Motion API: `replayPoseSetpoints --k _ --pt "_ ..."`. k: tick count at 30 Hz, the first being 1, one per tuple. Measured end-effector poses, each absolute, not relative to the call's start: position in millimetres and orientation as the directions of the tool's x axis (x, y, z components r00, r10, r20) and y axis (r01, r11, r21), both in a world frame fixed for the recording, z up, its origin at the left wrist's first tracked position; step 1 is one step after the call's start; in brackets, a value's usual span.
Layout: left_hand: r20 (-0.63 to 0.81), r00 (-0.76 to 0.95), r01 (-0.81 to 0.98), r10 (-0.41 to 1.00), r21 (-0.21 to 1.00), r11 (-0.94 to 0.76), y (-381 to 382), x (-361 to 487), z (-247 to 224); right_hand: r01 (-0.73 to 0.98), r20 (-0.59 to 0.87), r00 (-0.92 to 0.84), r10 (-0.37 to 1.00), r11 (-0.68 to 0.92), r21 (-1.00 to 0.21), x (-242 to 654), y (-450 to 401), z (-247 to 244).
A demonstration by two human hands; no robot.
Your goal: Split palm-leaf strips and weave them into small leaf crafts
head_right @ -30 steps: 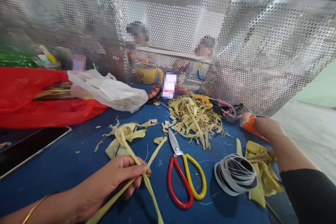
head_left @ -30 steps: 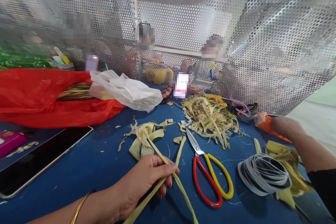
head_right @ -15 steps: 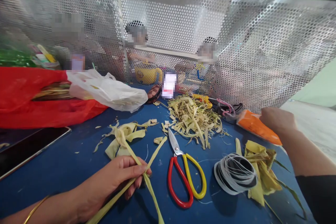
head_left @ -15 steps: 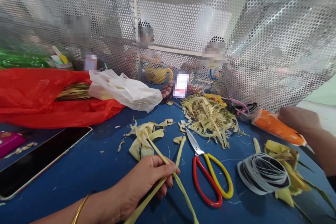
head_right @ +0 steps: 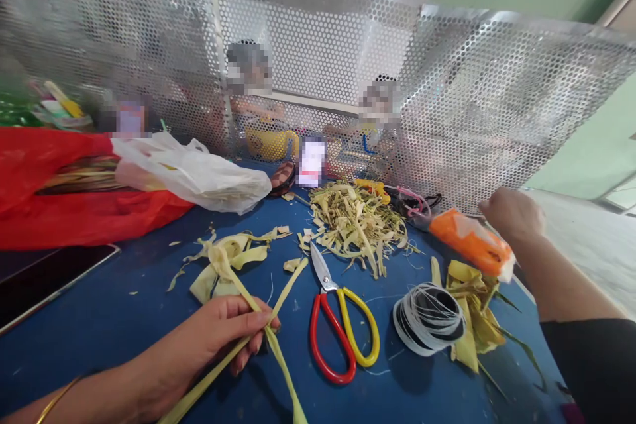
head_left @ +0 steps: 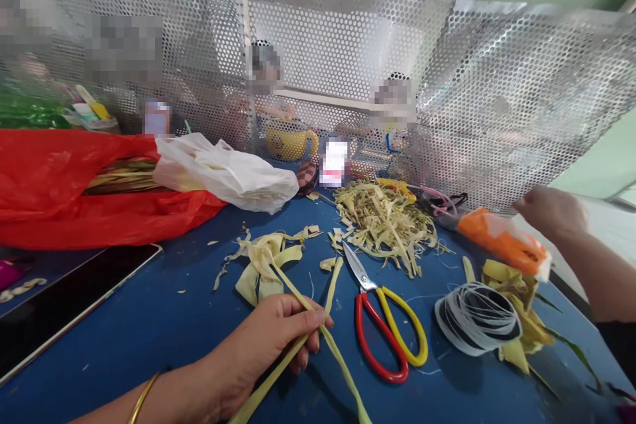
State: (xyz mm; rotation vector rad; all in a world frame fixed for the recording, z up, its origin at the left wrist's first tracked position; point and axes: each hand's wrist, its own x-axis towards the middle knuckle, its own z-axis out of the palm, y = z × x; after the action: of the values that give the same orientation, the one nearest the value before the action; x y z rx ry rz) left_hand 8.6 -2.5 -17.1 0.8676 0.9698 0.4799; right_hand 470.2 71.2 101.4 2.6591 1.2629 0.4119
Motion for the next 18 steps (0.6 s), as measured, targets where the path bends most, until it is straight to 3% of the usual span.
replayPoseSetpoints --k 11,15,18 --pt "-0.516 0.486 0.043 0.705 0.82 0.57 -3.4 8.8 -16.7 0.78 0.094 0.596 0.797 -0.603 0.17 485.3 58.0 92.9" --pt "-0.509 0.491 0.046 0.707 0.826 0.562 -3.7 8.8 -16.7 0.805 0.073 0.549 0.833 -0.55 0.225 472.6 50.3 86.8" --pt "-0.514 0.481 0.052 0.71 0.826 0.562 -3.9 9.5 -15.2 0.791 0.166 0.509 0.845 -0.535 0.297 463.7 47.8 84.1"
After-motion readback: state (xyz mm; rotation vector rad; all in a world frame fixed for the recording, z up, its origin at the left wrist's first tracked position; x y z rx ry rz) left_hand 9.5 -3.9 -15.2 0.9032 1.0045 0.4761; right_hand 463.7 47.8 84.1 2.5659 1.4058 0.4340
